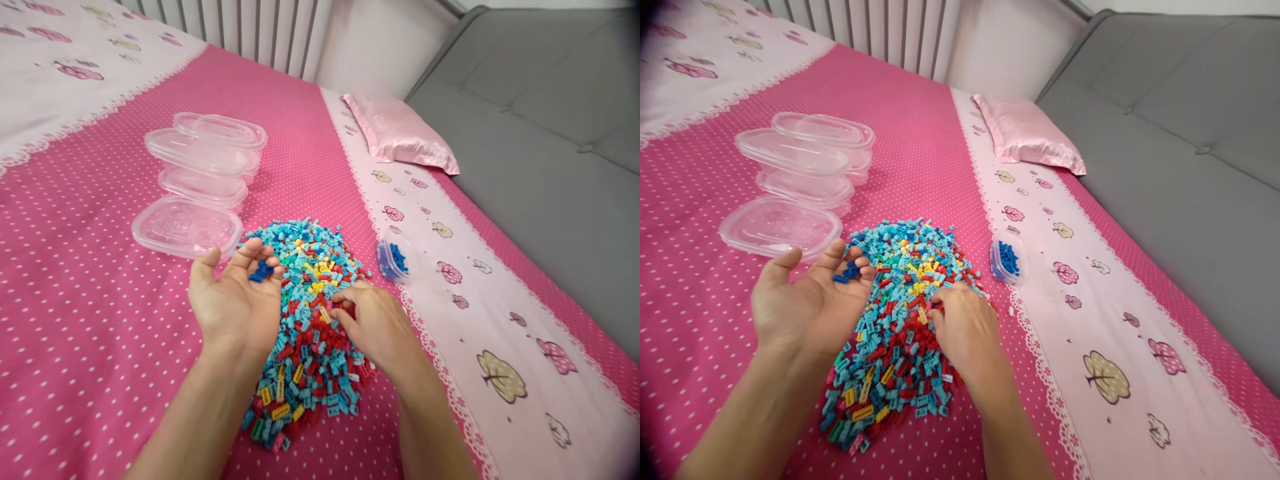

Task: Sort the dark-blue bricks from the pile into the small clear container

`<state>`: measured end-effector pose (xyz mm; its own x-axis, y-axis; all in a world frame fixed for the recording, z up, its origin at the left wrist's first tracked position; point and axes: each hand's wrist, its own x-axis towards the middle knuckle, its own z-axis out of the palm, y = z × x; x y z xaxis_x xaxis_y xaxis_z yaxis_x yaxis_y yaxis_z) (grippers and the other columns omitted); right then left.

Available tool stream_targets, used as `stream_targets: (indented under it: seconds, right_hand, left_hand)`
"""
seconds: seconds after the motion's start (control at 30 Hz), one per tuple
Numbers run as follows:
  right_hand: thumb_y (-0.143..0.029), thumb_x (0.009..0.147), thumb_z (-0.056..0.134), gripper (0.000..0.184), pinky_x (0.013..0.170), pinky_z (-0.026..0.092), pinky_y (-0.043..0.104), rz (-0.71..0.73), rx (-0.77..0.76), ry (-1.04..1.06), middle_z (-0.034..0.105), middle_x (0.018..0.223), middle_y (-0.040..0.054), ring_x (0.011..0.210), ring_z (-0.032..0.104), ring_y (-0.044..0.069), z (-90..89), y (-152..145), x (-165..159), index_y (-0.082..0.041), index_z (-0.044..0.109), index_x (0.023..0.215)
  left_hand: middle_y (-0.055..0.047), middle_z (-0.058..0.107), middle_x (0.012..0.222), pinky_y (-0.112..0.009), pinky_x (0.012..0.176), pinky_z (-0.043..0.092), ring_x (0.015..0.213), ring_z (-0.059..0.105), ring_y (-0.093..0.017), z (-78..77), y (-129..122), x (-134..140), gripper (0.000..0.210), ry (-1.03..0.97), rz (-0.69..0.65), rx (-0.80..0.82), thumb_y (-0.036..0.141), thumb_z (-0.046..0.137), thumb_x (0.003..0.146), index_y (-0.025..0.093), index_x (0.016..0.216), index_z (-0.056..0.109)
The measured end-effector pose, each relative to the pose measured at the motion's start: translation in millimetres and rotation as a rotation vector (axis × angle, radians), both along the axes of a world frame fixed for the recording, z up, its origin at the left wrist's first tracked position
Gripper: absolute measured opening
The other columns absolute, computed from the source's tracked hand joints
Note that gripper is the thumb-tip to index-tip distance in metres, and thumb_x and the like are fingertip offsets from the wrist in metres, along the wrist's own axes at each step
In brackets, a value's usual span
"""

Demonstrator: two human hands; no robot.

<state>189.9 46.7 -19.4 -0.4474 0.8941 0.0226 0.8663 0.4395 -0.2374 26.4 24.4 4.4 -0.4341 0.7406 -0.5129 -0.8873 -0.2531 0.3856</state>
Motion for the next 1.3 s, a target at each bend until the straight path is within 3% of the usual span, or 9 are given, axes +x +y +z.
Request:
stream_targets:
  seconds: [0.37, 0.63, 0.9, 1.17, 1.3]
  right_hand:
    - [-0.018, 0.076, 0.057, 0.012, 0.063, 0.038, 0.028, -0.059, -0.092, 0.004, 0.061, 0.084, 0.0047, 0.071, 0.056, 0.017, -2.4, 0.9, -5.3, -0.021, 0.064, 0.085]
    - [-0.027, 0.078, 0.057, 0.010, 0.066, 0.037, 0.027, -0.093, -0.167, -0.001, 0.061, 0.087, 0.0040, 0.076, 0.055, 0.016, 1.8, 1.9, -6.1, -0.021, 0.063, 0.084]
    - [-0.020, 0.079, 0.054, 0.015, 0.072, 0.038, 0.027, -0.062, -0.197, -0.010, 0.062, 0.086, 0.0038, 0.080, 0.057, 0.017, 5.0, -2.2, -5.2, -0.022, 0.066, 0.088]
    - [-0.014, 0.077, 0.055, 0.011, 0.066, 0.038, 0.027, -0.039, -0.157, 0.049, 0.062, 0.084, 0.0030, 0.076, 0.056, 0.016, 11.5, -2.9, -0.9, -0.019, 0.063, 0.084]
    - [-0.014, 0.076, 0.057, 0.012, 0.062, 0.040, 0.026, -0.093, -0.027, 0.221, 0.060, 0.078, 0.0010, 0.066, 0.053, 0.013, 23.4, -2.8, 3.6, -0.019, 0.062, 0.086]
  left_hand:
    - [-0.008, 0.052, 0.071, -0.025, 0.053, 0.046, 0.061, 0.051, -0.014, -1.1, 0.3, 2.0, 0.031, -0.001, -0.013, -0.009, 0.035, 0.034, 0.080, 0.012, 0.073, 0.055]
    - [-0.008, 0.051, 0.071, -0.024, 0.054, 0.045, 0.062, 0.050, -0.014, -3.2, 1.4, 4.3, 0.031, 0.001, -0.027, -0.009, 0.035, 0.036, 0.078, 0.012, 0.072, 0.055]
    - [-0.008, 0.051, 0.071, -0.023, 0.055, 0.044, 0.062, 0.049, -0.013, -5.6, 0.7, 4.5, 0.031, 0.001, -0.043, -0.002, 0.036, 0.037, 0.077, 0.011, 0.072, 0.055]
    - [-0.008, 0.051, 0.071, -0.023, 0.053, 0.044, 0.061, 0.049, -0.013, -5.7, 2.1, 5.8, 0.031, -0.003, -0.062, -0.014, 0.036, 0.037, 0.078, 0.012, 0.073, 0.055]
    - [-0.007, 0.052, 0.070, -0.023, 0.052, 0.045, 0.060, 0.049, -0.013, -5.3, 2.3, 9.2, 0.031, -0.016, -0.104, -0.040, 0.035, 0.035, 0.080, 0.013, 0.072, 0.055]
